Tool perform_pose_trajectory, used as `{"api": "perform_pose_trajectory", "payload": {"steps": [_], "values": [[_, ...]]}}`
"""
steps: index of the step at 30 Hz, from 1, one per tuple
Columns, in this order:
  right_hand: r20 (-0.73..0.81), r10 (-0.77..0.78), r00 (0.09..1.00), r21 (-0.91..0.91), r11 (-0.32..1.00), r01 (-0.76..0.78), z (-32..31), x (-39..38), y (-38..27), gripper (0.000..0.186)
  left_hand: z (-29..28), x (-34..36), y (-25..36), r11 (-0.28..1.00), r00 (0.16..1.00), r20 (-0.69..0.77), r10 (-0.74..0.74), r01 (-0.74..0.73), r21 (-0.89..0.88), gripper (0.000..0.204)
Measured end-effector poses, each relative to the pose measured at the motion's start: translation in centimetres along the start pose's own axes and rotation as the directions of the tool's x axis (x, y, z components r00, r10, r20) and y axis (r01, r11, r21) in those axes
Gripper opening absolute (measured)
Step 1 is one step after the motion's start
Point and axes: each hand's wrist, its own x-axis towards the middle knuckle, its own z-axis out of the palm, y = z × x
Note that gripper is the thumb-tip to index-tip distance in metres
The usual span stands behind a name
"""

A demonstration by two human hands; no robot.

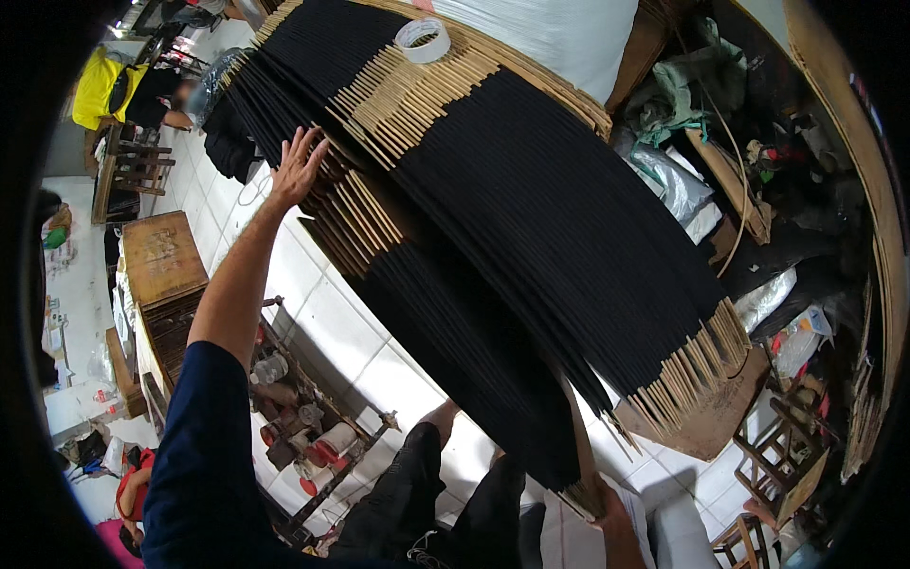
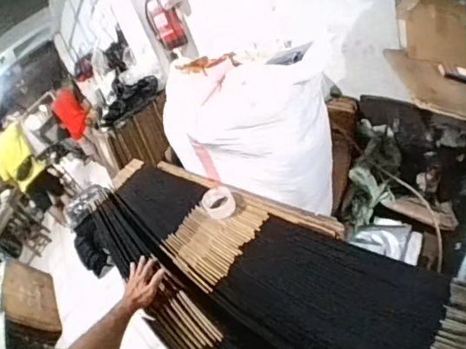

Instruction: The person performs screen printing on black skateboard decks. They place a deck under a screen, apply black ink with a squeegee, and lift the screen to reveal a white logo. The person repeats this process on multiple decks, occasionally re-inking the screen and stacking finished decks.

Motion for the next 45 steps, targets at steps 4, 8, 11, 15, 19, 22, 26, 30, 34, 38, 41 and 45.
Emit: {"api": "perform_pose_trajectory", "payload": {"steps": [4,8,11,15,19,22,26,30,34,38,41,45], "values": [[0.104,0.155,0.982,0.234,0.956,-0.176,-6.7,2.0,3.2,0.049,-0.4,-0.8,-0.6,0.973,0.956,-0.283,0.074,-0.131,-0.188,0.081],[-0.083,0.118,0.99,0.166,0.981,-0.103,-12.0,2.6,7.4,0.051,1.9,-11.1,2.7,0.855,0.881,-0.343,-0.328,0.121,-0.505,0.104],[-0.188,0.033,0.982,-0.005,0.999,-0.035,-13.2,2.5,8.9,0.054,5.2,-25.8,9.1,0.58,0.77,-0.103,-0.629,0.376,-0.723,0.121],[-0.073,0.155,0.985,0.002,0.988,-0.155,-11.2,2.2,8.3,0.064,10.3,-38.9,19.5,0.521,0.779,0.101,-0.619,0.503,-0.69,0.151],[-0.191,0.147,0.971,-0.217,0.958,-0.188,-7.5,1.5,7.4,0.076,9.4,-39.2,21.9,0.591,0.726,0.015,-0.688,0.572,-0.568,0.155],[-0.253,-0.019,0.967,-0.401,0.912,-0.087,-5.3,0.5,8.3,0.077,8.0,-37.9,21.2,0.57,0.656,0.053,-0.753,0.69,-0.446,0.14],[-0.319,-0.21,0.924,-0.594,0.804,-0.022,-3.2,-0.8,10.2,0.079,8.2,-38.4,17.9,0.632,0.667,-0.001,-0.745,0.704,-0.324,0.12],[-0.367,-0.33,0.87,-0.707,0.706,-0.031,-1.8,-1.6,11.9,0.081,8.9,-39.1,11.8,0.506,0.621,0.097,-0.778,0.711,-0.489,0.096],[-0.4,-0.398,0.826,-0.776,0.627,-0.074,-0.7,-1.8,13.3,0.083,7.7,-40.9,5.1,0.301,0.515,0.128,-0.848,0.665,-0.683,0.097],[-0.4,-0.343,0.85,-0.796,0.589,-0.136,2.2,-1.9,12.5,0.088,6.4,-42.8,-1.8,0.215,0.405,0.138,-0.904,0.708,-0.672,0.095],[-0.367,-0.361,0.857,-0.768,0.638,-0.061,7.1,-1.7,10.9,0.092,5.1,-43.4,-7.0,0.144,0.308,0.136,-0.942,0.733,-0.665,0.096],[-0.239,-0.324,0.915,-0.816,0.578,-0.008,17.1,0.2,8.2,0.098,3.2,-41.5,-15.2,0.084,0.211,0.111,-0.971,0.74,-0.668,0.1]]}}
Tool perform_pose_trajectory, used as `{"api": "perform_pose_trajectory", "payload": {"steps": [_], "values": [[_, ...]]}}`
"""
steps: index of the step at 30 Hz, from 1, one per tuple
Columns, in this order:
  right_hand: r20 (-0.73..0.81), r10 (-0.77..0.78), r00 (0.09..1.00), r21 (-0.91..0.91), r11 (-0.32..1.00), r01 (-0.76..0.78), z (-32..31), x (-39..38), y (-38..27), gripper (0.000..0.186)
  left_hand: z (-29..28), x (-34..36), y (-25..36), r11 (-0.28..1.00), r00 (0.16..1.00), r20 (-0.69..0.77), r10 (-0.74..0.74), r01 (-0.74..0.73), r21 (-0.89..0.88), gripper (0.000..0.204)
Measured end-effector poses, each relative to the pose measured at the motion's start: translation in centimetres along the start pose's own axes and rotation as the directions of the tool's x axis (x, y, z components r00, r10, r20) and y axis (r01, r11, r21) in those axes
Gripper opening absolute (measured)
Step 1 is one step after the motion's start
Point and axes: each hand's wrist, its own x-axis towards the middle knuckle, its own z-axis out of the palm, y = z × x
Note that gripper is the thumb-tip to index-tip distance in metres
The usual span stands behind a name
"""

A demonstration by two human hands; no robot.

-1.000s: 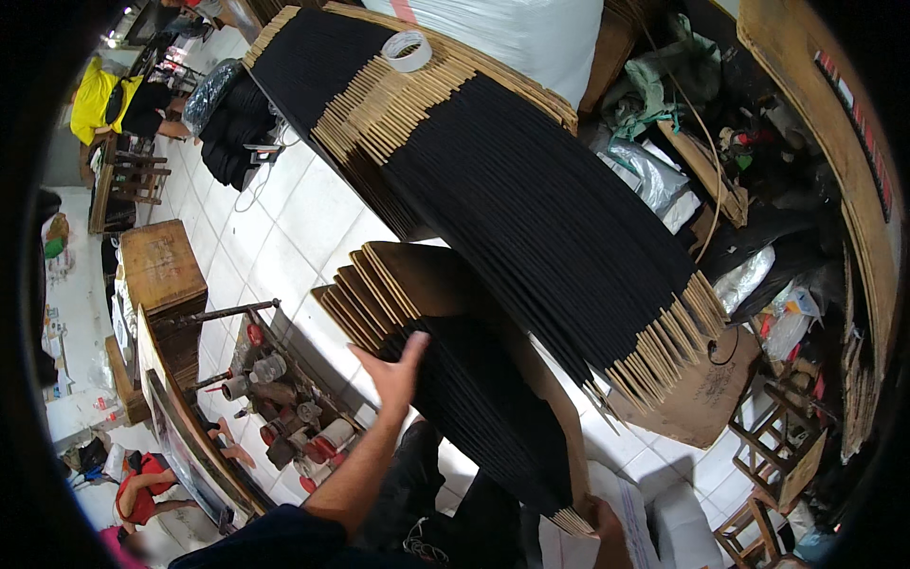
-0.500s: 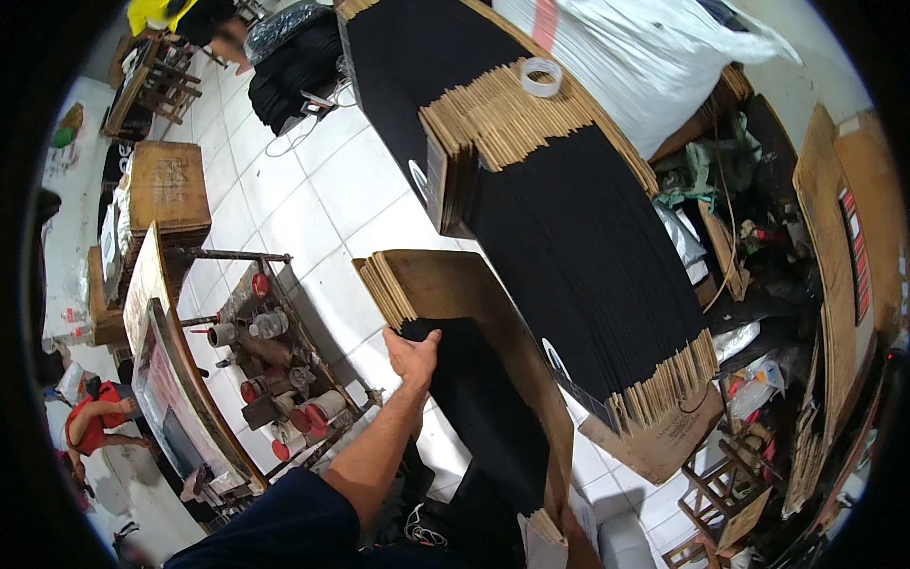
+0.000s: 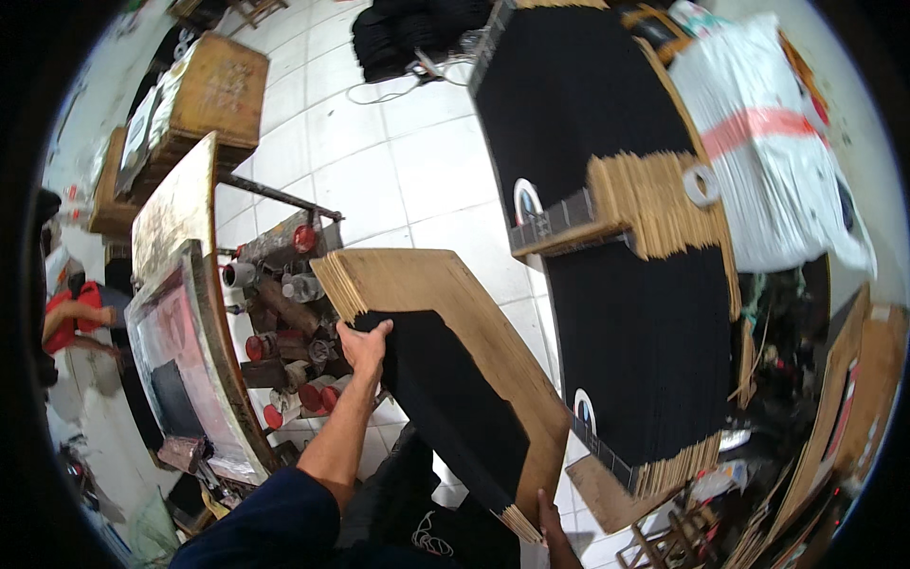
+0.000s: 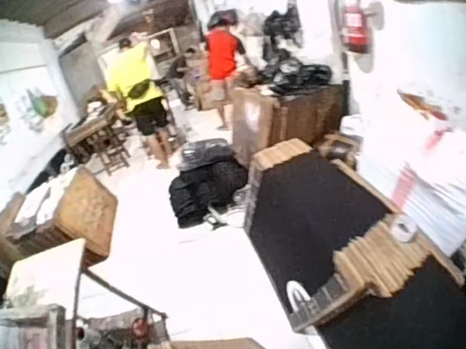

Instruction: The person performs screen printing on black skateboard decks. They place a deck under a screen, apply black ink with a squeegee, and lift the screen to reveal a white logo. The person repeats this process on multiple decks, occasionally re-inking the screen and stacking finished decks.

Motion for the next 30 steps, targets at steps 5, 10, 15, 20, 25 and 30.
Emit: {"api": "perform_pose_trajectory", "payload": {"steps": [5,10,15,20,25,30], "values": [[0.191,0.09,0.977,-0.022,0.996,-0.087,10.1,1.5,-12.6,0.1,-1.6,13.0,6.7,0.998,0.997,-0.053,0.054,-0.056,-0.033,0.099],[0.532,0.094,0.842,-0.008,0.994,-0.107,23.3,-2.3,-25.0,0.092,-3.9,24.1,14.6,1.0,1.0,-0.001,0.008,-0.008,0.0,0.138],[0.31,0.266,0.913,-0.122,0.963,-0.239,38.0,-6.8,-34.5,0.076,-5.6,17.1,12.4,0.981,0.981,0.061,0.185,-0.188,0.055,0.158],[0.78,0.133,0.611,0.096,0.94,-0.327,49.1,-8.0,-40.0,0.075,-8.6,6.4,4.1,0.988,0.993,0.113,0.02,-0.036,0.148,0.142],[0.8,-0.033,0.599,0.314,0.874,-0.371,57.3,-7.0,-38.3,0.064,-6.8,10.4,0.0,1.0,1.0,0.006,-0.002,0.002,-0.024,0.096],[0.981,-0.051,0.186,0.103,0.953,-0.286,60.4,-1.3,-36.4,0.063,-6.3,13.4,-3.8,0.986,0.977,-0.154,0.15,-0.159,-0.05,0.065]]}}
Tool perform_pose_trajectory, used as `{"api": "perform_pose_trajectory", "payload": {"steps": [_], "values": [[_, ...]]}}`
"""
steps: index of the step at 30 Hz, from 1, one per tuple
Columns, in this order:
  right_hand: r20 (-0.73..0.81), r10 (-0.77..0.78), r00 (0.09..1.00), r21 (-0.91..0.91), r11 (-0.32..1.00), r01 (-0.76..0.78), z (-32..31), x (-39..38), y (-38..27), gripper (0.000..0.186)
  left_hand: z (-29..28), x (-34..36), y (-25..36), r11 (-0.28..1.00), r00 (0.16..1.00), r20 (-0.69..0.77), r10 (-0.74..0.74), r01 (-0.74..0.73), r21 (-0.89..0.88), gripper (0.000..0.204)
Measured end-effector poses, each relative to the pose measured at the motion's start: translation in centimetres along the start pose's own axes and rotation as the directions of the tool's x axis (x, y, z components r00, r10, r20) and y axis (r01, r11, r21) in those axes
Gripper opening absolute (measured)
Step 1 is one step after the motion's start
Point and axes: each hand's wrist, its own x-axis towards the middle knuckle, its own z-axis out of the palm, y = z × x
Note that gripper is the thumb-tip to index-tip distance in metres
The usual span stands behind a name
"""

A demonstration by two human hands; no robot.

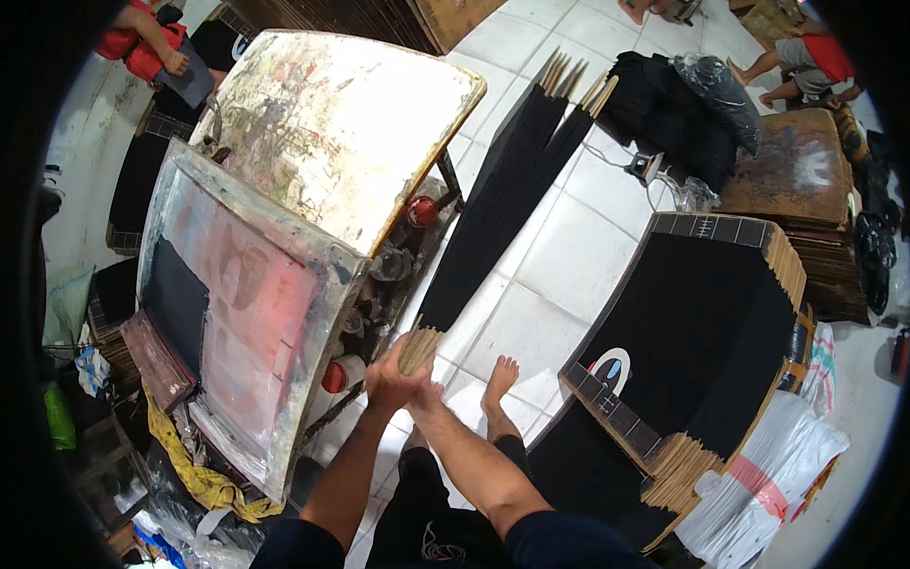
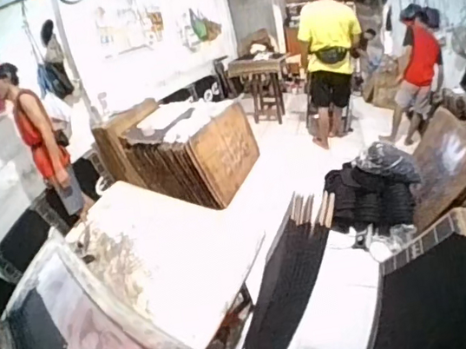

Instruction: The person performs screen printing on black skateboard decks. They place a deck under a screen, apply black ink with a squeegee, and lift the screen to reveal a white logo. The person repeats this process on multiple decks, occasionally re-inking the screen and stacking finished decks.

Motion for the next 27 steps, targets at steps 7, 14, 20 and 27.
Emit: {"api": "perform_pose_trajectory", "payload": {"steps": [7,14,20,27], "values": [[-0.475,0.095,0.875,-0.086,0.984,-0.153,1.6,1.5,2.0,0.09,-3.1,0.6,-1.1,0.934,0.926,0.124,-0.357,0.352,0.058,0.069],[-0.738,-0.016,0.674,-0.542,0.608,-0.58,-0.6,-9.0,-14.1,0.088,-5.0,2.7,-4.6,0.82,0.848,-0.156,-0.507,0.53,0.215,0.102],[-0.805,-0.586,0.091,-0.552,0.685,-0.475,1.3,-32.4,-28.8,0.037,-3.8,2.6,-7.6,0.91,0.917,-0.141,-0.374,0.392,0.134,0.086],[-0.677,-0.578,-0.455,-0.684,0.722,0.101,2.2,-47.9,-27.6,0.067,-3.5,4.1,-3.5,0.812,0.846,0.074,-0.528,0.477,0.335,0.085]]}}
